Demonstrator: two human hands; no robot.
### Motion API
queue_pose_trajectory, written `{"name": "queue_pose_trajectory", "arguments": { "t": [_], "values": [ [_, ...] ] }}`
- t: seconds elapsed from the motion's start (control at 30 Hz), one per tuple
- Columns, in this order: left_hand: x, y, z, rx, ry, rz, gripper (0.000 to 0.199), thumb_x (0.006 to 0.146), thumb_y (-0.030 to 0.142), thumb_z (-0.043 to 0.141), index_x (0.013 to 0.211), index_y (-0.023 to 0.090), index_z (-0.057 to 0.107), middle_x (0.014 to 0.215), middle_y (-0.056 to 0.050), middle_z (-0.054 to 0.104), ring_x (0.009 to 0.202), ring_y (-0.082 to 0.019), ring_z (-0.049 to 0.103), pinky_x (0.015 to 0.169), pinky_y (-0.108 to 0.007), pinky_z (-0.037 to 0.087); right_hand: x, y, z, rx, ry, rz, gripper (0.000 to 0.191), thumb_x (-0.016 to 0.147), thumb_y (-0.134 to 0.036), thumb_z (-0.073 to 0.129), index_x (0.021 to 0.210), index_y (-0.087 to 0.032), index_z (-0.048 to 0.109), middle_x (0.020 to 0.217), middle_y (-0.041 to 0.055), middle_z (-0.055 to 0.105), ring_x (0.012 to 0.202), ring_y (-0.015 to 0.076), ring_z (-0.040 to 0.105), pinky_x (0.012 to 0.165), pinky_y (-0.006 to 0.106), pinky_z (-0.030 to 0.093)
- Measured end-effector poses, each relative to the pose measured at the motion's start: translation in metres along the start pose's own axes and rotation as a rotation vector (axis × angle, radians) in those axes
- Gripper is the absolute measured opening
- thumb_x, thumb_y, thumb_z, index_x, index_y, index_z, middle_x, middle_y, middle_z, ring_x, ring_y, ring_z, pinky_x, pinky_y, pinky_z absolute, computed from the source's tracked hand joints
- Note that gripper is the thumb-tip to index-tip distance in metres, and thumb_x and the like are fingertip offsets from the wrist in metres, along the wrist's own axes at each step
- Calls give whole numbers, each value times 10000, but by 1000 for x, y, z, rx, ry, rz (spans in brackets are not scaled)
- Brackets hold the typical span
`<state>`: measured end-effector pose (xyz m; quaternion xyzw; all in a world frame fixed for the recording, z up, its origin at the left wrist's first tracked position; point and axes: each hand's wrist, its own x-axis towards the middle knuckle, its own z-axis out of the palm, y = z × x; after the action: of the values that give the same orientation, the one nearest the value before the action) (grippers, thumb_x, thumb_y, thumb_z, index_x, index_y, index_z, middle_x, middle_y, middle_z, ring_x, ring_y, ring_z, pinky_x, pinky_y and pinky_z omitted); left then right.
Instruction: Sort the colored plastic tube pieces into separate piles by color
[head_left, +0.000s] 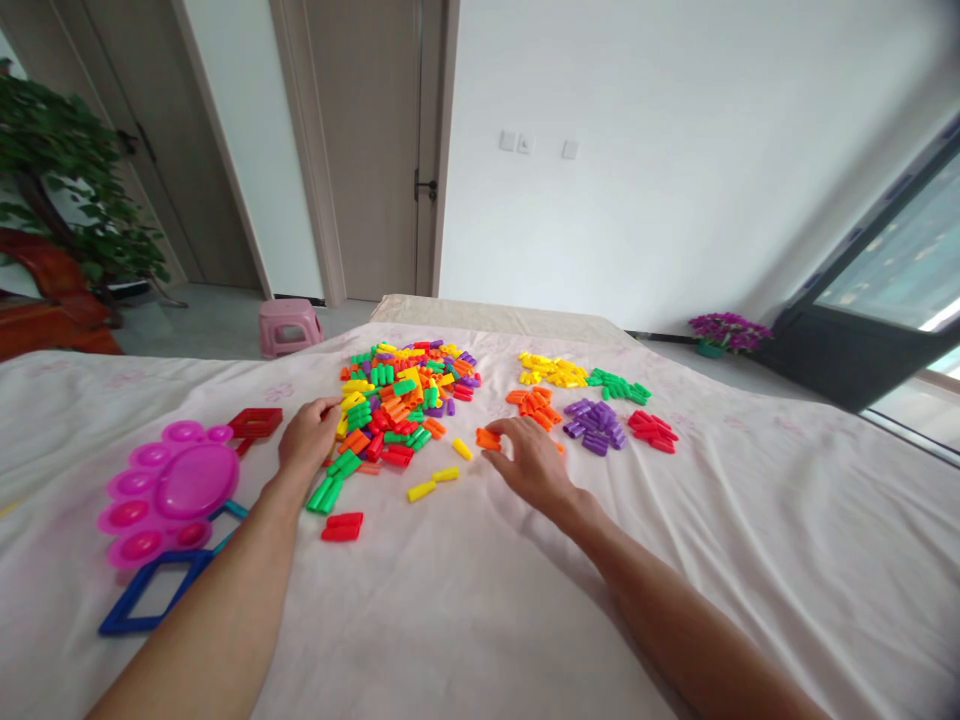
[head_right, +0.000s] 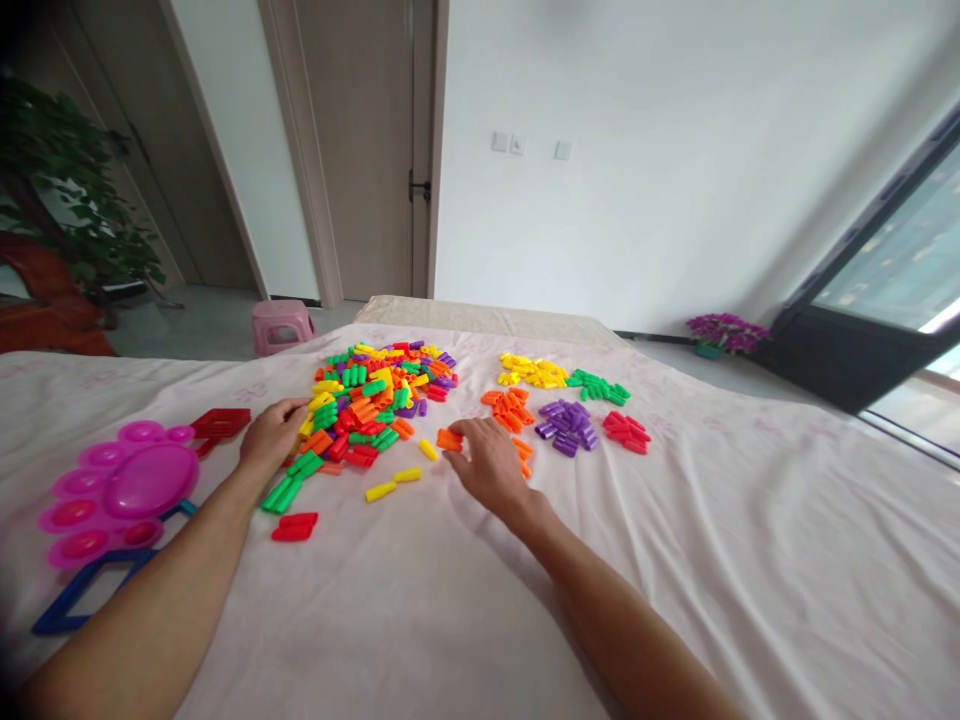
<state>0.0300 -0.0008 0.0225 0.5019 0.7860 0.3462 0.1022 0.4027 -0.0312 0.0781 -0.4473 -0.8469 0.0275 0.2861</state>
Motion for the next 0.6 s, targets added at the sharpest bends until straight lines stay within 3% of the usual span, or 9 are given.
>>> {"name": "queue_pose_trajectory", "arguments": {
  "t": [0.1,0.2,0.33,0.5,0.6],
  "values": [
    [0,1,0,6,-4,-14,421,916,409,459,1230,259,696,1255,-59,707,1115,-252,642,863,-318,479,-11,40,-11,-132,9,141,194,873,-271,647,1055,-212,674,1048,73,721,1020,268,614,911,389,446],
    [0,1,0,10,-5,-21,423,917,412,463,1233,257,696,1240,-57,713,1095,-249,647,859,-315,483,-20,59,-11,-182,-1,198,316,855,-279,652,1165,-216,664,1201,88,690,1139,294,578,979,416,432],
    [-2,3,-1,12,-2,-7,434,921,404,456,1244,238,692,1255,-69,705,1105,-253,643,882,-322,480,-23,58,-3,-164,-74,171,406,875,-367,650,1265,-258,645,1333,76,621,1207,290,542,1023,433,417],
    [-3,5,-2,4,-6,-21,439,916,401,456,1251,241,691,1269,-71,699,1120,-262,639,902,-340,474,-27,50,3,-114,-62,158,218,909,-326,604,1064,-241,732,1233,69,639,1147,246,555,1004,374,432],
    [-2,4,-1,8,-5,-19,439,915,405,456,1248,245,691,1280,-69,694,1130,-265,636,900,-344,473,-30,48,3,-95,-26,175,208,889,-273,605,1049,-237,733,1177,67,652,1114,235,565,983,352,445]
  ]
}}
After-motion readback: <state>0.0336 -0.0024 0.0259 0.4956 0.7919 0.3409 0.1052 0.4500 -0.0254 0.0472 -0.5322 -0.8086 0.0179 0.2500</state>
